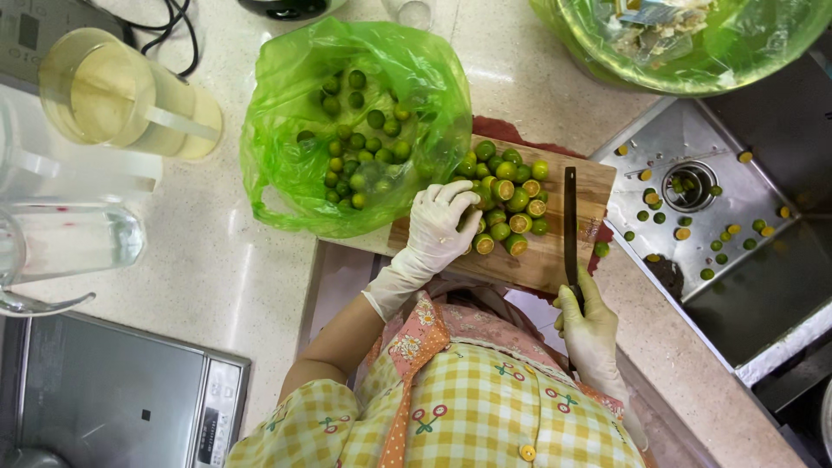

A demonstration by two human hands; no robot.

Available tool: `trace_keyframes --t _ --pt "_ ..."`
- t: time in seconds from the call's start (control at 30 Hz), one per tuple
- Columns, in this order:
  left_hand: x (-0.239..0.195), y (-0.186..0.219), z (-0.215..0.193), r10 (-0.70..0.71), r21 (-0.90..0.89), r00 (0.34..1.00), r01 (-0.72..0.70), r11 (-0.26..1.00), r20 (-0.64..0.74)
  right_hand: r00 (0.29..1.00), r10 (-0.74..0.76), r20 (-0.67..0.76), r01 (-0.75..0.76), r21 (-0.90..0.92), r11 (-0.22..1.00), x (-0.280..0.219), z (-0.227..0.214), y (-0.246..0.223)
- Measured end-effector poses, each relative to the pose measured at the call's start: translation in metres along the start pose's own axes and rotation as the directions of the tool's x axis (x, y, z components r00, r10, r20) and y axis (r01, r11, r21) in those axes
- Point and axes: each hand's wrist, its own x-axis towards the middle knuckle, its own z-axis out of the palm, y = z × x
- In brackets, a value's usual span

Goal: The person slices several small green citrus fruits in half on a wooden cutting board using a knife. They take the fruits one at a time from a green plastic bag and place the halved pieces on the side of the board.

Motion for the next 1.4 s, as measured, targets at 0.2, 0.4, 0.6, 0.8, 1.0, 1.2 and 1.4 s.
trace_keyframes --t 0.2,0.4,0.6,0.8,1.0,1.2,1.4 --pt "0.007 -0.079 -0.03 0.028 0.081 0.943 -0.001 0.997 -0.332 0.999 -0.034 -0.004 0.034 -0.03 0.999 0.004 0.003 0.012" --pt "0.007 -0.144 -0.083 -0.488 0.248 0.85 0.438 0.864 0.198 0.997 0.059 -0.039 -0.062 -0.067 0.996 0.002 0.007 0.007" --pt "0.008 -0.122 -0.061 -0.32 0.334 0.933 0.253 0.908 0.163 0.998 0.047 -0.051 -0.05 -0.047 0.998 0.003 0.01 0.006" --pt "0.032 -0.137 -0.022 -0.171 0.368 0.952 0.068 0.927 0.255 0.999 0.028 -0.037 -0.032 -0.122 0.992 0.001 0.008 -0.002" --pt "0.042 -0.123 -0.044 -0.343 -0.194 0.922 0.375 0.907 0.177 0.998 0.065 -0.015 -0.067 -0.146 0.987 -0.004 0.006 -0.009" --pt "0.045 -0.033 -0.082 -0.299 -0.801 0.785 0.591 0.097 0.542 0.999 0.037 -0.024 -0.039 -0.119 0.992 -0.005 0.006 -0.012" --pt "0.043 0.04 -0.001 -0.068 -0.755 0.767 0.641 0.141 0.638 0.999 0.042 -0.029 -0.043 -0.039 0.998 -0.013 -0.008 -0.015"
